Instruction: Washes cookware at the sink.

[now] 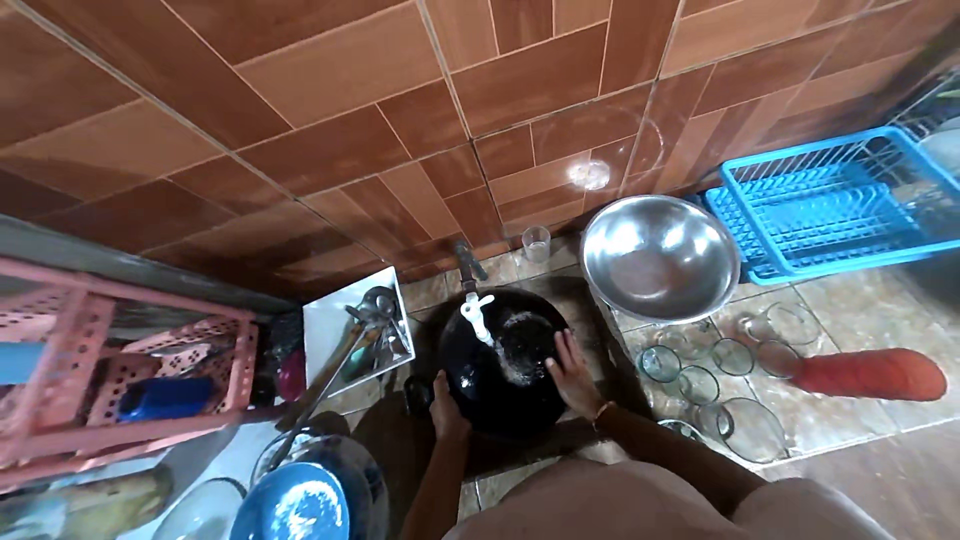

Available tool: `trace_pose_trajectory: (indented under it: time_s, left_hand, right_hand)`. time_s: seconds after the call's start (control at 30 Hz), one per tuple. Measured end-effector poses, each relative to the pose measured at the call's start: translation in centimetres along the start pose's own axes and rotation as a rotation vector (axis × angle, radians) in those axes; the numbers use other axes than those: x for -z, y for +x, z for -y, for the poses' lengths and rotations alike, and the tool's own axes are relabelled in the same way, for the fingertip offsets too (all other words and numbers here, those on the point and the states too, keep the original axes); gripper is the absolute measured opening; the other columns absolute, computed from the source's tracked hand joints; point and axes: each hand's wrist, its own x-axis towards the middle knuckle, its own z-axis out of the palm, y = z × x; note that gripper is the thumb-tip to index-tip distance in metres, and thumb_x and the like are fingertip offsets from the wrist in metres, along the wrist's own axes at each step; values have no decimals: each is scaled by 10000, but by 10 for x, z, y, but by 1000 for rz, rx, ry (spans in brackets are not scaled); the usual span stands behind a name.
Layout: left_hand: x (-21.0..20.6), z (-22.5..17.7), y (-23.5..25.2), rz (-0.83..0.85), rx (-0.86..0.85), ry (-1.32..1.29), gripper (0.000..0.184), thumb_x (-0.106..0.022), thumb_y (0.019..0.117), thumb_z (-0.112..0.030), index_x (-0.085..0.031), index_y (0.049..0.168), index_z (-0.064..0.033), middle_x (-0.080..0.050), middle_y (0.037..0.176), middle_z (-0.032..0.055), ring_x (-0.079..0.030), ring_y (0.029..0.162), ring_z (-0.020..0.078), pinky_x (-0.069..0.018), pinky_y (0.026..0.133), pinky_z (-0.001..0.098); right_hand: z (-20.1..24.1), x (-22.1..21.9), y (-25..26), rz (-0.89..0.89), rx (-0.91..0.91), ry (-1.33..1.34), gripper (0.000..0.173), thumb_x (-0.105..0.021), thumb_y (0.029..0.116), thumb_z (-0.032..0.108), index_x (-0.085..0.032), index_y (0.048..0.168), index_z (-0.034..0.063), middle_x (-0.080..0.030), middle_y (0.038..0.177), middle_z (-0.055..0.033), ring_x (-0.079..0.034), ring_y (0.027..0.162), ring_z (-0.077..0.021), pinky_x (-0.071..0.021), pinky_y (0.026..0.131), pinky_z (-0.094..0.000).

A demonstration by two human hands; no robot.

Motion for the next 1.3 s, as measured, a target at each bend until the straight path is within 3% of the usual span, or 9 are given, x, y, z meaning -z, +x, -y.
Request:
trace_pose_trajectory:
  time_s: [0.13,0.4,0.5,0.63,0.77,0.87,1.0,1.17,1.3]
  left_hand:
    - [24,-10,-17,-110,-97,100,618,-511,1027,-557,-650,1206,18,-682,1146,199,-663,1048,288,-539,896,538]
    - [89,-33,-61,-202,-243,54,556,-522,1035,-513,-635,1207,3,-681,1085,141,-661,982,203,-551,876,459]
    - [109,-38,-72,-231,-305,-45,458,-535,1046,-438,-632,1201,-18,-684,1024,94,-666,913,154,-567,830,412]
    - [129,-46,-94,-195,-424,-129,380,-526,1064,-343,-609,1241,-17,-687,1049,72,-673,936,118,-575,859,370]
    - [144,-50,-114,-157,-529,-140,352,-580,1043,-264,-592,1284,-8,-699,1111,67,-678,997,98,-578,903,340]
    - [152,-47,-134,-134,-610,-99,385,-650,984,-175,-560,1298,28,-679,1147,75,-655,1036,78,-556,942,301]
    - [162,-43,-160,-115,-645,127,431,-760,893,-178,-608,1218,60,-682,1096,105,-635,1011,96,-524,947,315]
    - [171,-41,-167,-2,-789,289,354,-859,785,-305,-703,991,-64,-700,856,-43,-662,810,33,-577,817,279]
    - [173,-60,-174,118,-722,550,415,-832,821,-407,-734,1076,-94,-734,998,5,-684,967,92,-560,944,368]
  right_hand:
    - [-13,16,18,80,-469,463,691,-315,1101,520,-246,1633,83,-235,1685,-195,-294,1540,-331,-276,1246,-532]
    - [-3,18,17,252,-497,322,507,-481,1094,360,-551,1437,-6,-532,1487,-228,-473,1419,-348,-355,1185,-533]
    - [16,30,10,195,-519,347,404,-558,1059,327,-667,1260,-7,-664,1265,-208,-615,1201,-316,-461,1052,-514]
    - [60,58,21,179,-266,346,407,-529,1074,322,-649,1221,-38,-671,1177,-199,-636,1061,-269,-492,965,-455]
    - [128,79,38,68,209,315,393,-561,1043,217,-571,1380,14,-579,1397,-204,-631,1201,-276,-526,1033,-417]
    - [171,93,46,60,443,38,562,-597,1026,196,-429,1551,85,-472,1549,-178,-495,1397,-336,-425,1152,-504]
    - [191,96,48,111,512,-229,510,-596,1020,217,-505,1498,67,-552,1462,-203,-532,1342,-391,-434,1119,-548]
    - [207,87,29,168,496,-339,425,-490,1055,276,-608,1345,-11,-649,1305,-219,-631,1225,-353,-485,1072,-513]
    - [238,99,-12,234,601,-588,498,-487,1062,328,-548,1452,25,-526,1512,-183,-513,1379,-374,-378,1137,-572]
